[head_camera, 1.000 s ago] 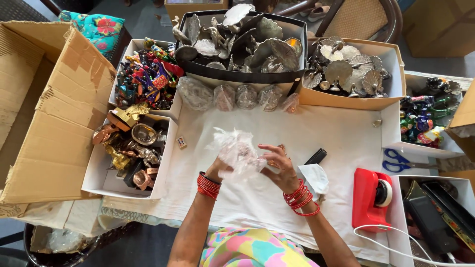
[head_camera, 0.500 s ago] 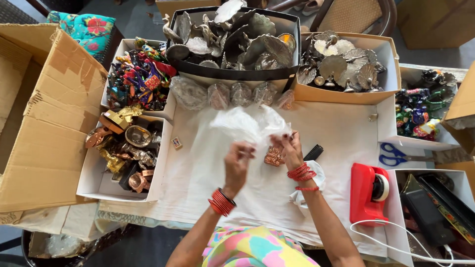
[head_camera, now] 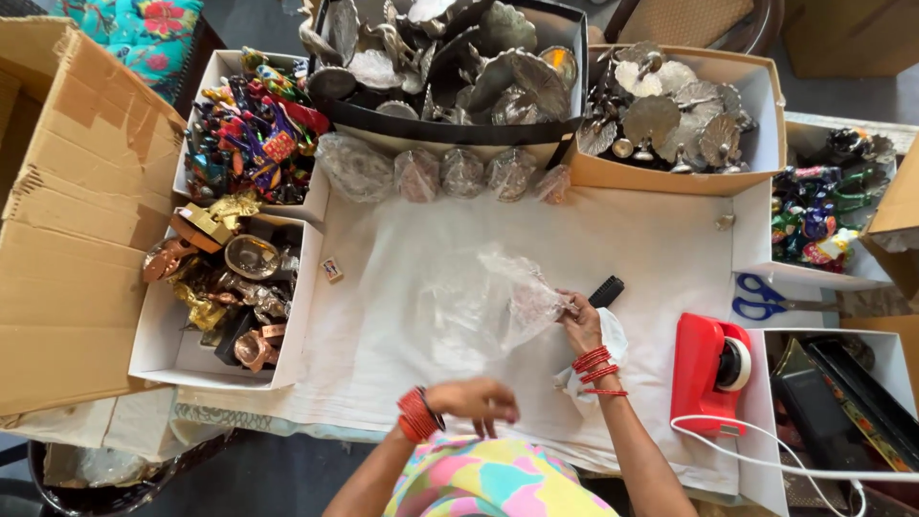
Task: The person wraps a small decorative figurine in bubble wrap on a table. They fold the bubble wrap around the item, then use a piece of white tissue paper to cover the wrapped figurine before placing it into a box.
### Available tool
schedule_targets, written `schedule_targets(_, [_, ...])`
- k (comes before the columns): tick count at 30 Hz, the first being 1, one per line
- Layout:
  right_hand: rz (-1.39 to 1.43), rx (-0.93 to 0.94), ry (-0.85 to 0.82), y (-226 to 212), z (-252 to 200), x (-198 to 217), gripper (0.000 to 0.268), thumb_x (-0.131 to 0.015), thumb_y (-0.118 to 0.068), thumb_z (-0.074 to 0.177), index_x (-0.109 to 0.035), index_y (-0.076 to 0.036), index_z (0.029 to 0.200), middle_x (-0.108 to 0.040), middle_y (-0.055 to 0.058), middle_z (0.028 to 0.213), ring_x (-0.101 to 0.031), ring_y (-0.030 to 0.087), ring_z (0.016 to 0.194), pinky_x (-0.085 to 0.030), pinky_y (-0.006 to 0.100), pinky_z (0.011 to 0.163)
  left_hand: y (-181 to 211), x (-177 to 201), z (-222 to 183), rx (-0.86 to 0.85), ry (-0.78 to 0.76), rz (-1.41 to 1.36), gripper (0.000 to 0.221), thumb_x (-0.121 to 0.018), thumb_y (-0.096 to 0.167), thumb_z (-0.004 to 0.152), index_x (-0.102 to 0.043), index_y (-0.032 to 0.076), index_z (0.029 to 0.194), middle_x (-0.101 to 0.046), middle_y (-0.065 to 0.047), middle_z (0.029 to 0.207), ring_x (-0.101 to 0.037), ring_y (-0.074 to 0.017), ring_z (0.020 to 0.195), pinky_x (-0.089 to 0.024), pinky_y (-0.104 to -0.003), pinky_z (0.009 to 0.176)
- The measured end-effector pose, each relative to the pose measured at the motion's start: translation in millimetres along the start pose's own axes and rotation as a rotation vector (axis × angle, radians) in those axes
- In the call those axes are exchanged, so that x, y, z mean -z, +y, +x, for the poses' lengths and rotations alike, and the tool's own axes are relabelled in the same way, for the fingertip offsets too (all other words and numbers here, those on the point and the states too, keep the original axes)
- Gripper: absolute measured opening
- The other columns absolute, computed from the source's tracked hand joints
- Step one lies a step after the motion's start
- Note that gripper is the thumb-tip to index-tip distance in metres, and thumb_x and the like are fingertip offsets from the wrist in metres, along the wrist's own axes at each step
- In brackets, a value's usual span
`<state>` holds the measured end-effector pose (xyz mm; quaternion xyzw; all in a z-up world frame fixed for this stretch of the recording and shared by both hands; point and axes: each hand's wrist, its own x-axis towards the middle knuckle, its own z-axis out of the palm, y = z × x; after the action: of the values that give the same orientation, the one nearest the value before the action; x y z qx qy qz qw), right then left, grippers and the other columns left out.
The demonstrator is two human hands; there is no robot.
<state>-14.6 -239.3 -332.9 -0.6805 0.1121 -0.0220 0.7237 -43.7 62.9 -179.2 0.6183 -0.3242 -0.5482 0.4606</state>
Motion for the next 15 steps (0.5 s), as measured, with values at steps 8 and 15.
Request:
schedule_targets(8, [0.015, -0.003, 0.038, 65.4, -7.1, 10.3, 0.040, -0.058, 0.020, 0.093, -0.075, 0.000, 0.123, -0.068, 0.005, 0.095, -0.062, 0.013, 0.089, -0.050, 0.026, 0.081, -23.3, 94.5, 51.5, -0.264, 1.137, -0.357, 0.022, -0.060, 0.017, 0.110, -0.067, -0.004, 0.106, -0.075, -0.013, 0.090, -0.071, -0.0214, 0.080, -0.061, -0.031, 0.072])
schedule_targets(15, [0.016, 0.134, -0.269, -66.1, -55.0, -73.9, 0.045, -0.053, 0.018, 0.089, -0.055, -0.005, 0.127, -0.067, 0.008, 0.128, -0.065, 0.016, 0.120, -0.052, 0.030, 0.104, -135.7, 88.4, 114.8, -0.433, 0.752, -0.467, 0.040, -0.060, 0.013, 0.099, -0.056, -0.002, 0.136, -0.065, -0.015, 0.127, -0.066, -0.0233, 0.111, -0.055, -0.035, 0.098])
